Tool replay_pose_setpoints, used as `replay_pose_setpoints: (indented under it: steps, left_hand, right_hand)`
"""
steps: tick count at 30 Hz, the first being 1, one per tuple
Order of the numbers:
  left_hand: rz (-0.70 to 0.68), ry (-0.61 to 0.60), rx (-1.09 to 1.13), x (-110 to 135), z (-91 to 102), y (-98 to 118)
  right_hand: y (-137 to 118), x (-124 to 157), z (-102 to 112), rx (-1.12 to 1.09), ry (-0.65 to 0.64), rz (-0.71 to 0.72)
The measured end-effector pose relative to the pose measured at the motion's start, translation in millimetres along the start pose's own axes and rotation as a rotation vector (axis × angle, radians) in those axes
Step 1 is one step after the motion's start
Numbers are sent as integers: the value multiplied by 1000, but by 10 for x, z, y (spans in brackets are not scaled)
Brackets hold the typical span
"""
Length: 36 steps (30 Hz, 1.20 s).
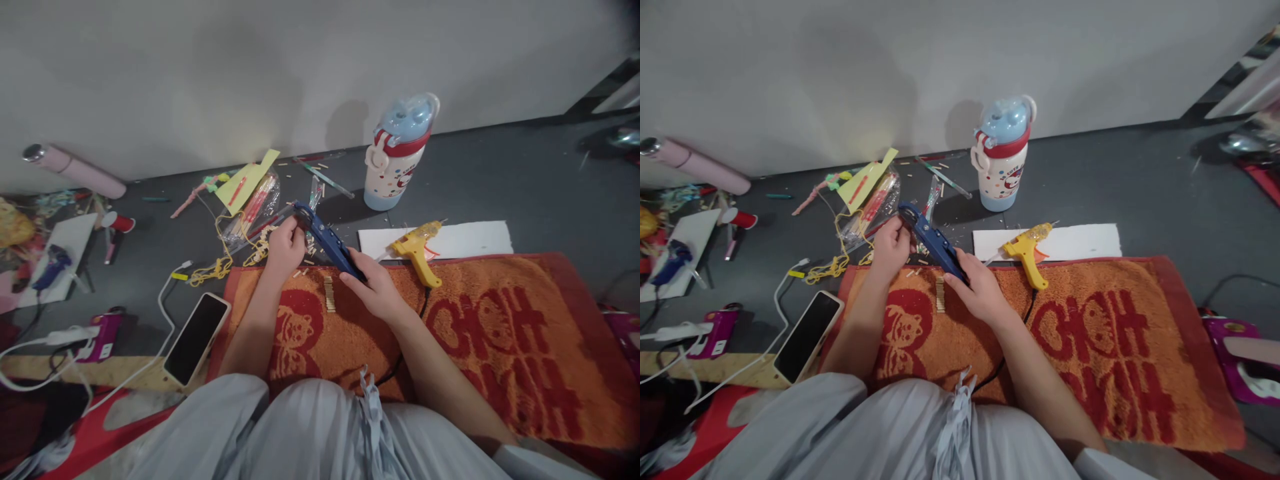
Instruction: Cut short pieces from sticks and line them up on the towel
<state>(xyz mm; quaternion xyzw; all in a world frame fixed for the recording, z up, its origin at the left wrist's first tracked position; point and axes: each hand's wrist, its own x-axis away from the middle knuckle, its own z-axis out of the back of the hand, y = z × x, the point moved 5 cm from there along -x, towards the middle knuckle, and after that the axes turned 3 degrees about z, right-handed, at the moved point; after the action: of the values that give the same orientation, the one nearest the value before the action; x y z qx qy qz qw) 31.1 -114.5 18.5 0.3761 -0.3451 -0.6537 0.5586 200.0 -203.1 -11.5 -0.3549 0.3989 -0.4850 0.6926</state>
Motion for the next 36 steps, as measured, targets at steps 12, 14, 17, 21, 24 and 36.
replay_pose_setpoints:
  steps: [12,14,17,21,24,36]
  left_hand:
    - [121,-47,254,14,-61,66]
    - [122,-45,234,16,-50,51]
    - [111,-49,189,15,-31,20]
    - [46,-55,93,8,12,3]
    - [-10,-59,-6,7,49,3]
    - [-146,-51,-275,16,118,96]
  right_hand:
    - [121,52,-96,-404,81,-186]
    - [80,43,-55,-282,56,-117]
    - [19,25,-11,-151,20,-34]
    - [-47,7,22,-68,5,33]
    - [-68,2,29,-40,-4,57]
    - [-1,-2,14,6,0,31]
